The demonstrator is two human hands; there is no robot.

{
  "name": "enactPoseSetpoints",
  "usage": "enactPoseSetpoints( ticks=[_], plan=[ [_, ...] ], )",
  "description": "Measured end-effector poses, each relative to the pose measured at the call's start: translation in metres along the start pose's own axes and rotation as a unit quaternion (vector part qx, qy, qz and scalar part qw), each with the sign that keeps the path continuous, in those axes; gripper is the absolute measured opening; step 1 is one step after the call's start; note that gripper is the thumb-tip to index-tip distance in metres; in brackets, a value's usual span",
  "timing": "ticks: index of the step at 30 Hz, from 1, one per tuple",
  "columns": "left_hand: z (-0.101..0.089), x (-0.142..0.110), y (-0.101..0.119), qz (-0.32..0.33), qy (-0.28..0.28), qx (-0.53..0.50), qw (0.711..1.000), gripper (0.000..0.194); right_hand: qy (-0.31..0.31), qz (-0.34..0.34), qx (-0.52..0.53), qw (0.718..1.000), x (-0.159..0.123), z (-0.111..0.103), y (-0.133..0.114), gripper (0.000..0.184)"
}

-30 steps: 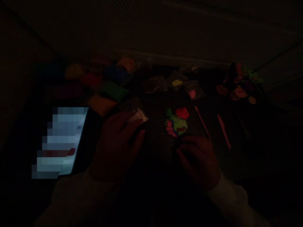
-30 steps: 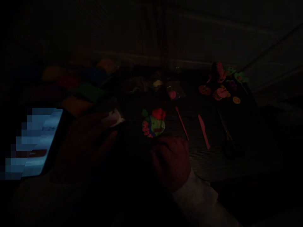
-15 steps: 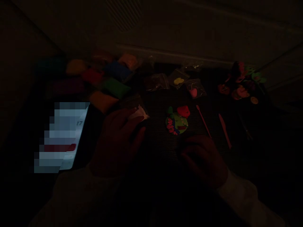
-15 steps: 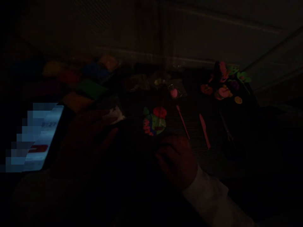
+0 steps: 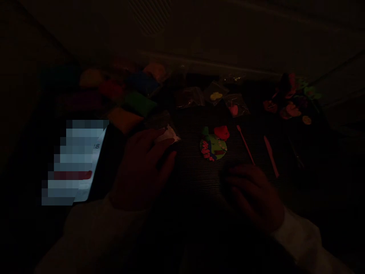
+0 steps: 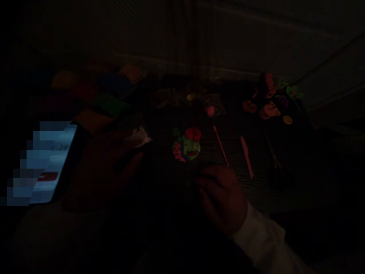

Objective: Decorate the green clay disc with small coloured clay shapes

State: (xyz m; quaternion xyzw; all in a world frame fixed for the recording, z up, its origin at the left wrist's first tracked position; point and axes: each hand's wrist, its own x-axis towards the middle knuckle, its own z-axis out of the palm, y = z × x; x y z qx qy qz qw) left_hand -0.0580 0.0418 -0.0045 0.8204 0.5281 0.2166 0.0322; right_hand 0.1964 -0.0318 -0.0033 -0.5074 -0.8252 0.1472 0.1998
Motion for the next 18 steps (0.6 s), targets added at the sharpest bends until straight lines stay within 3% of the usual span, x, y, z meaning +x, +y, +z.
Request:
enactPoseSetpoints(
  ticks=[3,8,18],
  plan=[
    [0.0002,-0.0005,-0.0007,0.002,0.002,-0.002,1.0,0.033,-0.031,-0.049,-0.08,0.995,-0.0006,0.0023,-0.0002,0.041],
    [-0.0001,0.0,-0.0011,0.003,0.001,-0.005,1.0,0.032,-0.113,-0.057,-0.167,0.978,-0.0008,0.0021,0.0002,0.05],
    [0.0008,0.0006,-0.0011,0.005,0.005,-0.007,1.0,0.031,-0.166,-0.101,-0.168,0.966,0.0019,-0.0062,0.002,0.065]
  ],
)
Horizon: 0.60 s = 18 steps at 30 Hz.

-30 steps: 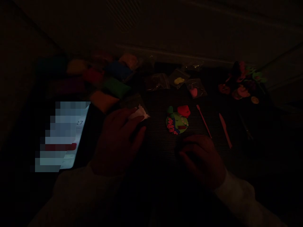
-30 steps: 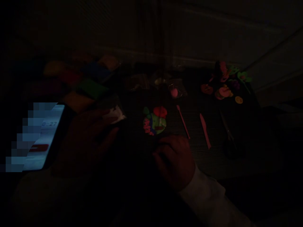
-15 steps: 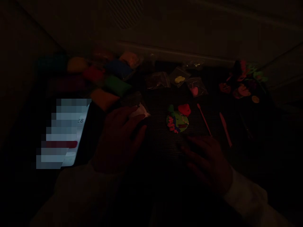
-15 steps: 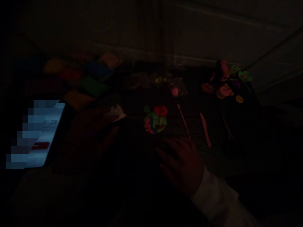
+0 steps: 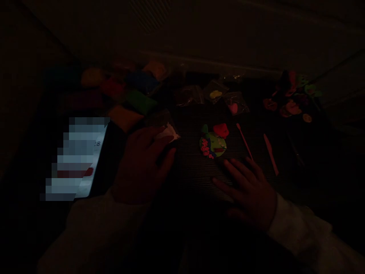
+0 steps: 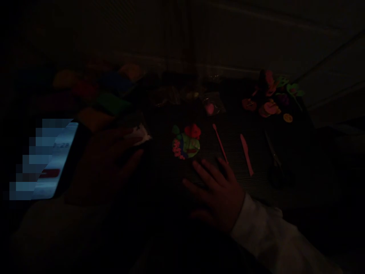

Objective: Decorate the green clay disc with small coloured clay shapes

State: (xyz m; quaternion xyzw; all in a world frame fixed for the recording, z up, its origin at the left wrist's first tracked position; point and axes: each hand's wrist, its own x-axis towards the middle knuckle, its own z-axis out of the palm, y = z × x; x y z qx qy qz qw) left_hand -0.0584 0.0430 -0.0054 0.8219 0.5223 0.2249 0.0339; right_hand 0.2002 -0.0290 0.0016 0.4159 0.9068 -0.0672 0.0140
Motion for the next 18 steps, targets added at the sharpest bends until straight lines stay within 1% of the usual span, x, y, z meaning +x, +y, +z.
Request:
enactPoseSetpoints(
  ticks=[3,7,11,13,16,18],
  plan=[
    [0.0001,0.0005,-0.0005,0.0,-0.003,0.004,1.0,0.032,0.011,0.005,0.003,1.0,0.0004,0.0014,0.0012,0.068],
    [0.0003,0.0008,-0.0011,0.002,-0.004,0.004,1.0,0.031,0.042,-0.004,0.016,0.999,0.0,0.0054,-0.0007,0.066],
    [0.0006,0.0004,-0.0009,-0.003,-0.013,0.004,1.0,0.032,0.024,0.009,0.006,1.0,0.0013,0.0032,0.0005,0.067],
    [0.0008,0.0003,-0.001,0.001,-0.01,0.001,1.0,0.032,0.019,0.001,0.008,1.0,0.0015,0.002,0.0008,0.067],
    [0.001,0.0005,-0.0012,0.005,-0.006,0.002,1.0,0.031,0.031,-0.01,0.015,0.999,0.0013,0.0019,0.0008,0.065],
    [0.0011,0.0008,-0.0009,0.003,-0.006,0.002,1.0,0.032,0.032,-0.001,0.014,0.999,0.0016,0.0022,0.0012,0.065]
  ],
)
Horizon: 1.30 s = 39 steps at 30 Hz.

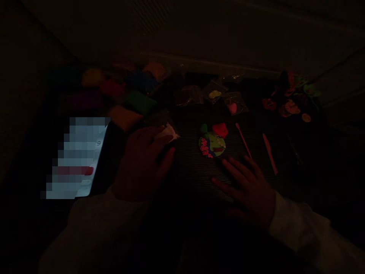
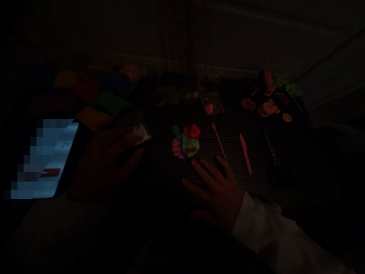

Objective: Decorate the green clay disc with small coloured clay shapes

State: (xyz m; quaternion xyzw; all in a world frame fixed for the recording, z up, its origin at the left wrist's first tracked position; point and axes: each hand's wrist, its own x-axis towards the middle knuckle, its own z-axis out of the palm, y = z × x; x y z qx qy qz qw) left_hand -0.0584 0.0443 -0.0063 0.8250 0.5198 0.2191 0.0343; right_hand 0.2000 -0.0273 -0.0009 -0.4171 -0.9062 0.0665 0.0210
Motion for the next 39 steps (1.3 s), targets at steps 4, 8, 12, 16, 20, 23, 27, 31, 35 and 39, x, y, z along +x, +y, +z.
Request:
enactPoseSetpoints(
  ticks=[4,8,12,16,20,23,27,31,35,39],
  plan=[
    [0.0,0.0,0.001,-0.005,0.002,0.002,1.0,0.031,0.002,0.01,0.0,1.0,0.0,0.002,0.0,0.068],
    [0.0,0.0,0.002,-0.004,0.0,-0.002,1.0,0.031,0.02,-0.001,0.011,1.0,-0.001,0.006,-0.003,0.066],
    [-0.001,-0.001,0.001,-0.004,-0.005,0.003,1.0,0.031,0.028,0.019,0.012,0.999,0.001,0.006,0.0,0.068],
    [0.0,-0.001,0.0,-0.008,-0.006,0.002,1.0,0.031,0.044,0.007,0.02,0.999,-0.001,0.009,-0.001,0.066],
    [0.001,-0.001,0.0,-0.005,-0.005,0.002,1.0,0.031,0.024,-0.002,0.023,0.999,-0.002,0.007,-0.003,0.065],
    [0.001,0.0,0.001,-0.006,-0.002,-0.002,1.0,0.031,0.003,0.014,0.013,1.0,0.002,0.002,-0.001,0.066],
    [0.0,0.0,0.001,-0.004,0.001,-0.004,1.0,0.031,0.009,0.024,0.01,1.0,0.004,-0.002,0.004,0.068],
    [0.0,-0.001,0.0,-0.004,0.002,-0.001,1.0,0.03,0.053,0.038,0.04,0.997,0.0,0.001,0.01,0.06],
    [-0.003,-0.001,0.001,0.001,-0.019,0.012,1.0,0.031,0.127,0.081,0.095,0.984,-0.001,0.003,0.01,0.035],
    [-0.005,0.001,0.003,-0.003,-0.025,0.013,1.0,0.031,0.164,0.106,0.113,0.974,0.008,0.005,-0.001,0.021]
  ],
)
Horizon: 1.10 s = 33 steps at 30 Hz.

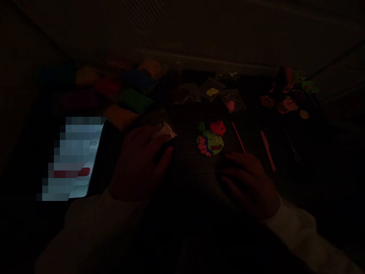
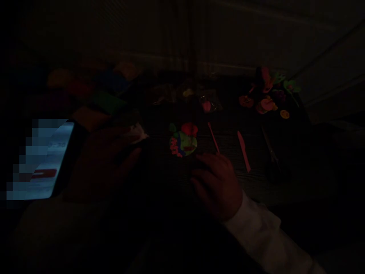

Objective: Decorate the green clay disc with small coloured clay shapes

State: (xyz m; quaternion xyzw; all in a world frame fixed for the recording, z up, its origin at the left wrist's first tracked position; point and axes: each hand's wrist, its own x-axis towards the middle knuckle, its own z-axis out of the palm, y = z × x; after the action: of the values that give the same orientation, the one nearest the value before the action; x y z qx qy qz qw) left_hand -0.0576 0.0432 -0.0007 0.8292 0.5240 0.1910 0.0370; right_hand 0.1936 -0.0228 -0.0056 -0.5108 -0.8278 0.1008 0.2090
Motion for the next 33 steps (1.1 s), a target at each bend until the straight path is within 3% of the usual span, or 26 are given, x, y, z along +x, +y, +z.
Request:
enactPoseSetpoints(
  ticks=[4,10,19,33],
  plan=[
    [0.001,0.0,0.001,0.005,0.001,0.004,1.0,0.031,0.025,-0.005,-0.034,0.999,0.004,0.003,-0.008,0.019],
    [0.001,-0.002,0.002,0.005,0.0,-0.002,1.0,0.03,0.065,0.067,-0.089,0.992,0.001,-0.006,0.007,0.017],
    [0.004,-0.001,0.001,0.007,0.022,-0.015,1.0,0.031,-0.011,0.099,-0.055,0.994,0.011,-0.002,-0.022,0.014],
    [0.0,-0.001,0.004,0.017,0.029,-0.045,0.998,0.033,0.0,0.098,-0.036,0.995,0.009,0.005,-0.024,0.01]
  ],
)
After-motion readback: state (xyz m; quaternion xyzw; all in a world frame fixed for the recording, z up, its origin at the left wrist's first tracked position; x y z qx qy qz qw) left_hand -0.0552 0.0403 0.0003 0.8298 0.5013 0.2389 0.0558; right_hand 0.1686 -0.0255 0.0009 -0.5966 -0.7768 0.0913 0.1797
